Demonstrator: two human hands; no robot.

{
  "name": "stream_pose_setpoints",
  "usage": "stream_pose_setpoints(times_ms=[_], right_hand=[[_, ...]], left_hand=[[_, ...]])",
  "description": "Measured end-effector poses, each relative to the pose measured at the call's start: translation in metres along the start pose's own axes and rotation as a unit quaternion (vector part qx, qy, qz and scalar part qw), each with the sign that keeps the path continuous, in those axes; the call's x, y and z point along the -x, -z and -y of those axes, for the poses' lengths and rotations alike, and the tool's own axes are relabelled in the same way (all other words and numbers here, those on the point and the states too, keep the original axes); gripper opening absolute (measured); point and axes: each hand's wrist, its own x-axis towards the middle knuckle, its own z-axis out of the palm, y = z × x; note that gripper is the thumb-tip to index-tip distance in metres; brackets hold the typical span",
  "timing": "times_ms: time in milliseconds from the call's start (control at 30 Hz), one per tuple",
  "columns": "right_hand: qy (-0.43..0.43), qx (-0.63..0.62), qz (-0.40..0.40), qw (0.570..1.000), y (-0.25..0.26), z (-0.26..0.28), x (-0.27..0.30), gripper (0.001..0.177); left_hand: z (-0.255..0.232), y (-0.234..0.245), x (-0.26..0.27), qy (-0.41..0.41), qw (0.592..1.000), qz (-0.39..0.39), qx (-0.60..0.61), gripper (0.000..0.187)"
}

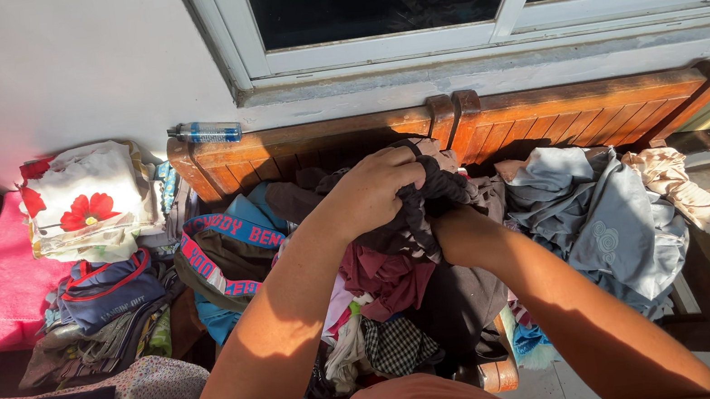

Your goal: The person folds a maroon t-shirt, a white t-shirt, a pair of black shorts, a pair of underwear, a white cloth, and a black bandana by hand on a wooden bench.

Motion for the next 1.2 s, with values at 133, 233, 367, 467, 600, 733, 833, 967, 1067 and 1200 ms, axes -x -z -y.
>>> stream_pose_setpoints(times_ms=[133,233,367,467,600,733,833,967,1067,1200], right_hand=[[-0.133,-0.126,0.088,0.979,0.084,-0.005,0.017,0.029],[0.071,-0.157,-0.214,0.962,0.168,0.004,0.046,0.023],[0.038,0.047,-0.245,0.968,0.246,0.021,0.053,0.039],[0.042,0.080,-0.278,0.956,0.281,0.017,0.061,0.039],[-0.048,-0.148,-0.265,0.952,0.279,0.003,0.054,0.040],[-0.124,-0.403,-0.215,0.881,0.264,-0.006,0.046,0.058],[-0.044,-0.544,-0.256,0.798,0.272,-0.011,0.042,0.077],[-0.165,-0.547,-0.201,0.796,0.264,-0.029,0.002,0.053],[-0.191,-0.447,-0.242,0.839,0.264,-0.032,-0.014,0.032],[-0.005,-0.458,-0.375,0.806,0.289,-0.009,0.007,0.035]], left_hand=[[0.003,0.037,0.000,0.086,0.996,-0.032,0.017,0.037],[-0.012,0.078,-0.007,0.216,0.971,-0.084,0.058,0.043],[-0.051,0.120,-0.031,0.219,0.968,-0.117,0.019,0.081],[-0.075,0.143,-0.049,0.204,0.968,-0.130,0.063,0.054],[-0.089,0.155,-0.050,0.210,0.960,-0.176,0.052,0.043],[-0.075,0.149,-0.041,0.275,0.941,-0.134,0.144,0.043],[-0.057,0.147,-0.034,0.196,0.946,-0.155,0.205,0.051],[-0.021,0.144,-0.031,0.256,0.938,-0.146,0.184,0.060],[-0.007,0.138,-0.044,0.297,0.934,-0.188,0.067,0.057],[-0.018,0.148,-0.042,0.095,0.953,-0.274,0.089,0.050]])
